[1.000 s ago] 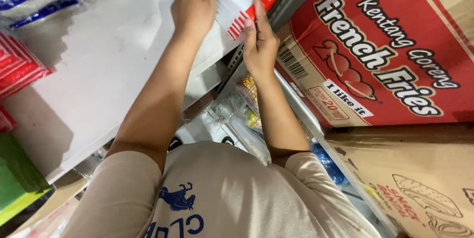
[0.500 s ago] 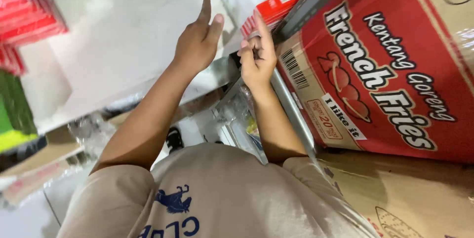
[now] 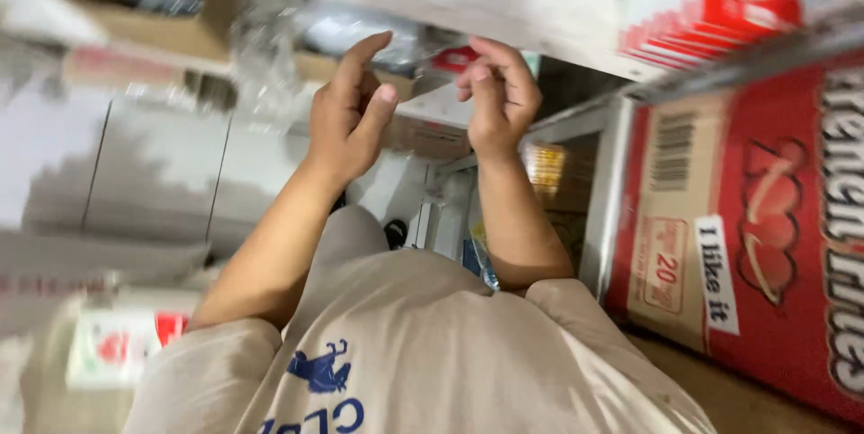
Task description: The person repeatedly picks up small white packets labeled TOMAT from a clear plastic bin and places them onto a nearby shelf. The action is performed one at a time in a repetitive cycle throughout the clip.
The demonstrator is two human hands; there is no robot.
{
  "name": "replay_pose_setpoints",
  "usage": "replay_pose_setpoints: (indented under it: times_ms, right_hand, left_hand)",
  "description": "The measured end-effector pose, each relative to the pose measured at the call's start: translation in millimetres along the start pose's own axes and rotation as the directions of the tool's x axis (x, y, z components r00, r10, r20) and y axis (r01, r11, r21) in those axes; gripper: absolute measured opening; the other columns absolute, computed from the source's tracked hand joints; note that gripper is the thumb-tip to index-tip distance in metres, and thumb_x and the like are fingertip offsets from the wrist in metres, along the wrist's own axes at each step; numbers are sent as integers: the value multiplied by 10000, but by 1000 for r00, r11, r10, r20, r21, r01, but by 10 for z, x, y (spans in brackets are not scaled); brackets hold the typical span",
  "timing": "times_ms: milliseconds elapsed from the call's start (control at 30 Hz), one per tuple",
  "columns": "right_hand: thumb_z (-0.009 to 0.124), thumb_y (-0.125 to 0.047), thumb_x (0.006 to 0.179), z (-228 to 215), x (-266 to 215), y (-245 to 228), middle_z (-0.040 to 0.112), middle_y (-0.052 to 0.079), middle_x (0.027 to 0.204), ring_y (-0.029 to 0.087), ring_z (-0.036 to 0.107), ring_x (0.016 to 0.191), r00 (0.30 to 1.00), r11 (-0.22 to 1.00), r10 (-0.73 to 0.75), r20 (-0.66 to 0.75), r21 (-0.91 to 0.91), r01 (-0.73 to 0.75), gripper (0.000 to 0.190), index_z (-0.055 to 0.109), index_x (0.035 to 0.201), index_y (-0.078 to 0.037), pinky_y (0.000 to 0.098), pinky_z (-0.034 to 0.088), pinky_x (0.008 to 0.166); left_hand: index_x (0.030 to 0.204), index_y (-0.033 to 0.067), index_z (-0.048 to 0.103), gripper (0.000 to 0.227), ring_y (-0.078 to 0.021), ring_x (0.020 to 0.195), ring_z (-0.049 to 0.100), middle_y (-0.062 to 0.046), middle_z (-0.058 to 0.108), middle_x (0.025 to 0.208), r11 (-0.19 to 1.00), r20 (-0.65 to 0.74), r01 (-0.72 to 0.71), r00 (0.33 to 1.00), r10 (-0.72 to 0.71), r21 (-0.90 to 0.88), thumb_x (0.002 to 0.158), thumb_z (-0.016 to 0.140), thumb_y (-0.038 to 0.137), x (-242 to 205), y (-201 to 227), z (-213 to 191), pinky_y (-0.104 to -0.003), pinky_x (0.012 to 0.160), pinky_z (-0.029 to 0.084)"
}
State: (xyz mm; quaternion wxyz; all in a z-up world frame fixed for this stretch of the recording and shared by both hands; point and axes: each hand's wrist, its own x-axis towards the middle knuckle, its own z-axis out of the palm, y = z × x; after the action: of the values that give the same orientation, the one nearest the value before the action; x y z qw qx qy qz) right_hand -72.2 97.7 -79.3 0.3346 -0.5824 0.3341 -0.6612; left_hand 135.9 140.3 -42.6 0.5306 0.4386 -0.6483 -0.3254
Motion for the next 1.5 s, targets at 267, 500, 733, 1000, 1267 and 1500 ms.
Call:
replay_pose_setpoints:
  times_ms: [267,500,733,1000,1267,1500]
  right_hand:
    - [573,-73,1052,660,-405,-52,684,110,872,142,605,724,949,990,36,313,121,-77,221,664,1208,55,288,526,687]
    - [550,-45,1040,1318,-837,-187,692,123,901,169,631,751,858,971,50,510,175,-161,217,666,1199,46,316,553,712]
    - [582,-60,1022,2411,-1976,-233,704,113,926,171,651,794,572,865,204,794,128,-486,225,676,1192,53,319,559,712]
    - [622,-69,962,3238,-3546,411,717,100,1130,173,685,1053,73,752,429,900,-312,-581,300,692,1243,8,309,581,871]
    - [675,-117,879,3720,-4789,1400,606,183,1393,274,648,1203,60,863,454,889,-422,-277,592,515,1431,24,381,534,1018]
    - [855,-235,726,3962,-5222,1684,443,315,1430,476,418,1292,214,846,379,900,-431,314,956,352,1485,57,516,330,1060]
  left_hand:
    - [1091,44,673,168,-91,642,607,-18,601,686,995,-265,89,959,-97,-43,1070,620,202,-860,-168,-728,-274,618,461]
    - [936,13,677,238,-114,651,576,-46,617,712,983,-359,181,916,-179,-30,1052,646,219,-1698,-110,-1196,-288,612,469]
    - [1005,37,717,239,-75,715,618,7,662,790,917,-551,334,733,-399,-220,1051,608,244,-3378,-10,-1913,-257,659,495]
    - [978,30,695,208,-82,672,547,2,639,770,651,-643,445,194,-741,-616,990,613,220,-5310,-653,-2222,-263,592,452]
    - [1173,28,681,329,-143,898,578,-51,652,1014,469,-509,376,-8,-861,-799,950,637,266,-6029,-1699,-2155,-317,737,480]
    - [1357,2,558,487,-165,1016,629,-58,685,1147,551,-583,359,23,-812,-753,944,704,217,-6063,-2380,-2025,-321,866,514]
